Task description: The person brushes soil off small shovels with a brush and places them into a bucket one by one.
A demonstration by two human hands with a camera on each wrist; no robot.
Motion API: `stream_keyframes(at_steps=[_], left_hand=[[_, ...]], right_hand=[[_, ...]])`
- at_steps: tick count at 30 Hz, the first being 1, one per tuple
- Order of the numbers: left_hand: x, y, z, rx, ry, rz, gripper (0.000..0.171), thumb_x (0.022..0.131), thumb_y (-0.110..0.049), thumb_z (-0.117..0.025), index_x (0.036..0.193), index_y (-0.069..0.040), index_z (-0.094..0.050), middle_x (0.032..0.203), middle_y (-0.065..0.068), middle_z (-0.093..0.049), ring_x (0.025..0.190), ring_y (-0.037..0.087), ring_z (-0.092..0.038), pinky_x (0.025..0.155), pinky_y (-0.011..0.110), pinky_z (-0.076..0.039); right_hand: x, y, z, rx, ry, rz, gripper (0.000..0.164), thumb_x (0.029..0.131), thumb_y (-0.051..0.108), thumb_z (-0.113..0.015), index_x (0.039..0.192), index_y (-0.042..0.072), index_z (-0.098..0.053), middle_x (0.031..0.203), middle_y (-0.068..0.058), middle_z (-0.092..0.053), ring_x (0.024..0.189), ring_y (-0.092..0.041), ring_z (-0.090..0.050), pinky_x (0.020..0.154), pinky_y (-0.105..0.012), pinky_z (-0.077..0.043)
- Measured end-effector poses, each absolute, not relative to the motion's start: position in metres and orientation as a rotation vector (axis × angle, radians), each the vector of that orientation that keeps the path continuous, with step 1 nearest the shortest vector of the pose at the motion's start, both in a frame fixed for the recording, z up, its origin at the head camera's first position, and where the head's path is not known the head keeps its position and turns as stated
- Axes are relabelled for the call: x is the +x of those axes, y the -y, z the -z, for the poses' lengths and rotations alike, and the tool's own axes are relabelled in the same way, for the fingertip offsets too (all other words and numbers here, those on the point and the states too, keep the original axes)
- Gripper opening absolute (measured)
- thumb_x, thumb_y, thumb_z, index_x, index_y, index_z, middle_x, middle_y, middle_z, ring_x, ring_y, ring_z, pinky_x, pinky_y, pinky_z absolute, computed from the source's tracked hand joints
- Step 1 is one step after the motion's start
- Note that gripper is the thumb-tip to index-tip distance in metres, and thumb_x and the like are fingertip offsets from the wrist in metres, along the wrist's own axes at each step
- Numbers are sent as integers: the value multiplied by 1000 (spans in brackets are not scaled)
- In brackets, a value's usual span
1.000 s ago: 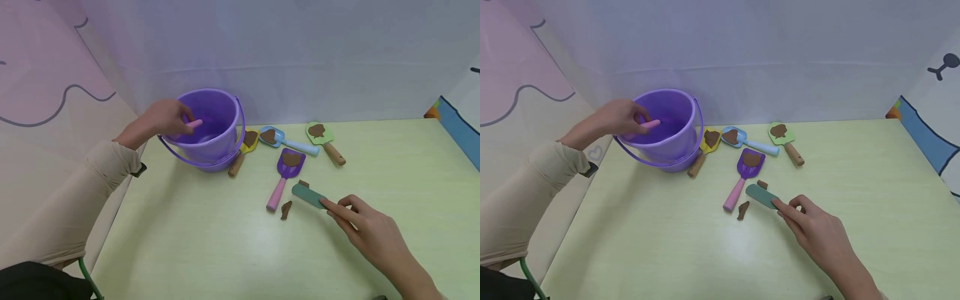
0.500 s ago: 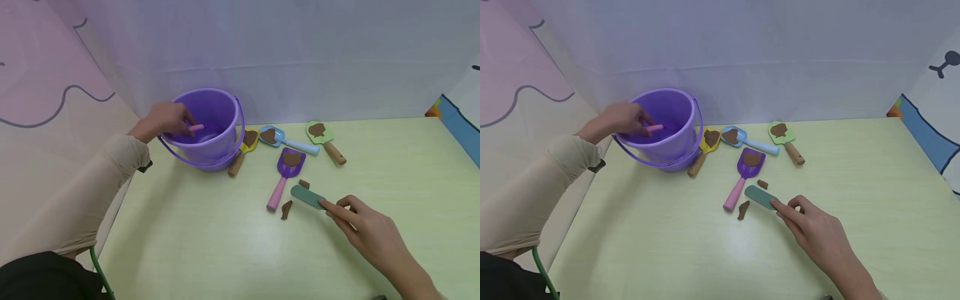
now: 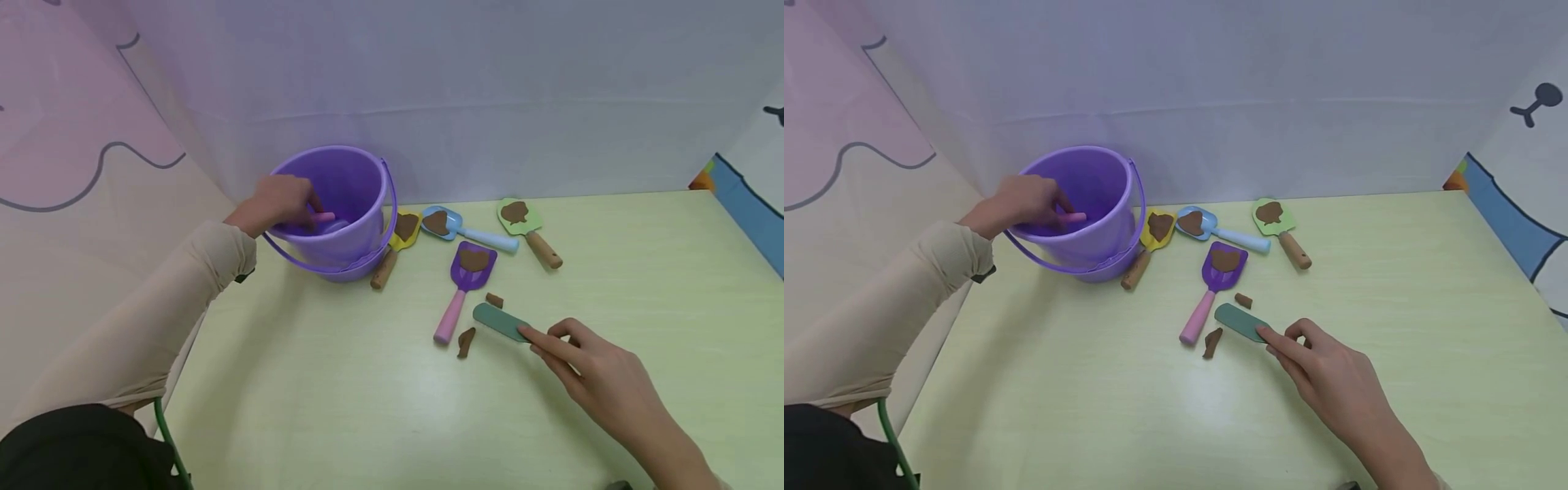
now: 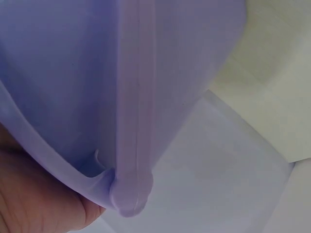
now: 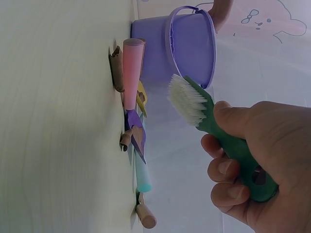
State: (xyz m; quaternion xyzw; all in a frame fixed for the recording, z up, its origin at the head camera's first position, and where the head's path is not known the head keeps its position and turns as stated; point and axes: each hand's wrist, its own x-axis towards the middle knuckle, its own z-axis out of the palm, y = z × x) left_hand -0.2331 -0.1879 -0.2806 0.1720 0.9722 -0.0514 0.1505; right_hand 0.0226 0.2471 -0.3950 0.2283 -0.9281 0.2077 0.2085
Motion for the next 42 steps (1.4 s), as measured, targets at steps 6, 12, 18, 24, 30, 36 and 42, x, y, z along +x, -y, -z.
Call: stream_keyframes(at_steps=[6,12,18,24,30,36,42], left_hand=[[-232,186,282,491,-2759,128,42,98,-57,-65,115,-22,-82,104,6,-80,97,29,-67,91,55,-53],[-228,184,281,539,-2733,138,42,101,-51,-63,112,-15,-81,113,11,-79,106,36,-71,96,58,-52],[-224,183,276,553,-2821,109,43,97,-49,-68,108,-9,-79,104,12,-78,99,34,-70,90,55,-55],[-210,184,267,453,-3070,-128,37,92,-18,-53,120,-3,-72,114,21,-75,105,41,-68,85,58,-56],[-184,182,269,453,-3264,-369,35,92,-11,-48,116,0,-71,103,19,-76,97,39,-68,79,55,-55],[-160,174,270,467,-3318,-632,32,94,-9,-49,116,-4,-72,103,14,-78,93,33,-70,78,48,-52],[-136,166,275,569,-3417,-817,26,96,-5,-53,112,-5,-73,95,12,-74,86,28,-67,73,44,-49]], right_hand=[[22,-245,393,619,2590,-563,59,107,60,-28,125,31,-76,95,11,-61,60,7,-37,47,-11,-27],[22,-245,393,614,2607,-566,62,106,62,-26,126,30,-76,94,10,-61,61,6,-38,47,-12,-28],[22,-245,394,613,2611,-572,61,106,61,-28,126,30,-76,95,10,-61,61,7,-38,47,-14,-29],[22,-245,395,619,2602,-585,61,106,61,-28,125,29,-77,95,10,-61,61,7,-38,47,-13,-28],[22,-246,396,621,2593,-592,62,106,61,-28,124,29,-77,94,11,-60,60,7,-37,48,-11,-27],[21,-247,397,628,2564,-588,59,107,60,-31,122,28,-78,93,11,-60,59,7,-36,47,-11,-26],[21,-248,398,622,2558,-601,59,107,61,-32,122,26,-78,93,10,-61,59,7,-37,47,-10,-27]])
